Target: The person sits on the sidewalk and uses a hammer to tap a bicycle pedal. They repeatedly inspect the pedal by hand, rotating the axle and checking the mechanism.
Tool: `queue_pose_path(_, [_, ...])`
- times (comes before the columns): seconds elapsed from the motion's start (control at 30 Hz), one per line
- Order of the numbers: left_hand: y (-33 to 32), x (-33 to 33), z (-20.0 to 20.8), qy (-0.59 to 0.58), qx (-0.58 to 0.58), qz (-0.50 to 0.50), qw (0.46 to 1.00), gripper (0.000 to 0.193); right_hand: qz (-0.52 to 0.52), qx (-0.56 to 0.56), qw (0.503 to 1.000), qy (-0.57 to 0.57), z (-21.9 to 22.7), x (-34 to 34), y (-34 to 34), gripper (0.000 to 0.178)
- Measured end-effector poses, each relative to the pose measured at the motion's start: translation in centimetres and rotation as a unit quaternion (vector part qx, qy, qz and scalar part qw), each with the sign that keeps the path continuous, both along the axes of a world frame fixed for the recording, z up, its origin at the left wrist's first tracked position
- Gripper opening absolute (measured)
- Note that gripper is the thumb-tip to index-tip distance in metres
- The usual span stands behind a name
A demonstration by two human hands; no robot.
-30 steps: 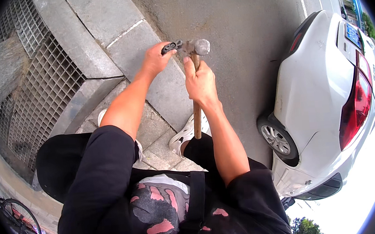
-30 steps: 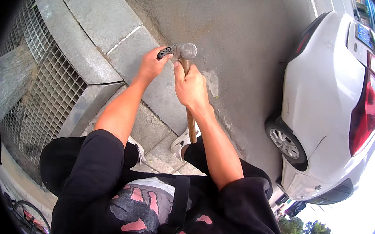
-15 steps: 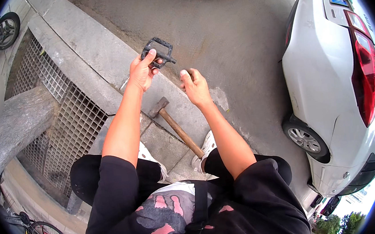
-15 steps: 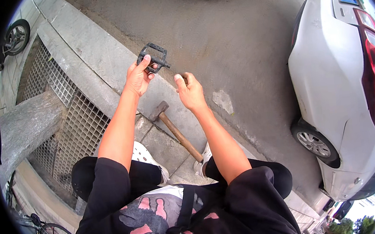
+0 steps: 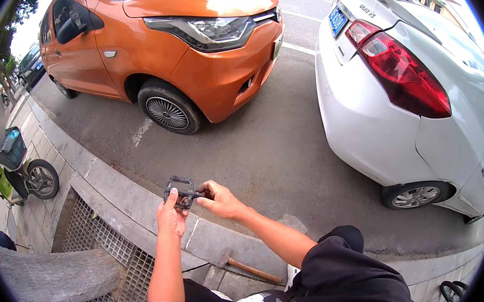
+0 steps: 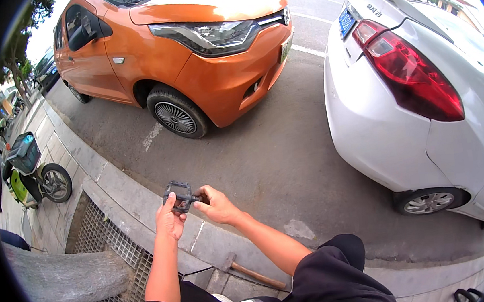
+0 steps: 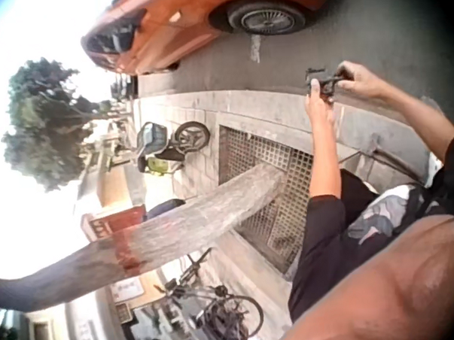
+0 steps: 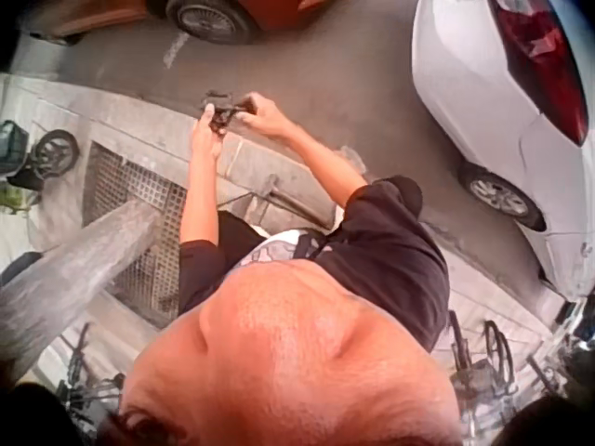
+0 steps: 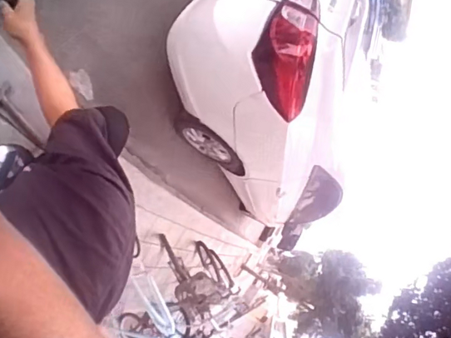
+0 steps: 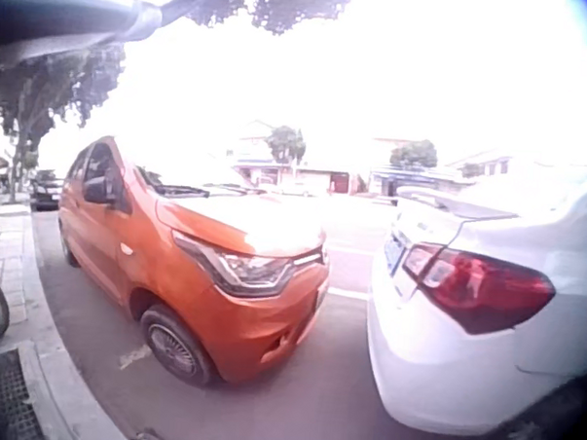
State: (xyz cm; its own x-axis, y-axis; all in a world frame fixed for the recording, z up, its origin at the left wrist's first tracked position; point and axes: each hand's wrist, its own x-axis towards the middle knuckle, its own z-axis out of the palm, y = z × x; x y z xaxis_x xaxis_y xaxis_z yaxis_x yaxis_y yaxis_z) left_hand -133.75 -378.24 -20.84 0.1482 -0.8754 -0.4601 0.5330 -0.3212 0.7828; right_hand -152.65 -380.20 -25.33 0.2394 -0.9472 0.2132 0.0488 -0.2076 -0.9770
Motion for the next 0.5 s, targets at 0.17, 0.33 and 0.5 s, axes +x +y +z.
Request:
queue_pose_path(0.17, [2.0,-0.4,2.0,0.034,-0.081,-0.005,0.996,0.025,0.072,0.181,0.981,-0.005,2.8,-0.8,0.6,0.042])
queue_pose_path(0.33, [3.5,0.3,4.2,0.125,-0.183,-0.038,0.974,0.042,0.118,0.218,0.954,-0.17,5.7,-0.6,2.2,0.043])
queue_pose_path(0.5, [3.7,1.2,4.9,0.244,-0.118,-0.036,0.962,0.049,0.019,0.075,0.993,-0.083,7.8,-0.6,3.1,0.03])
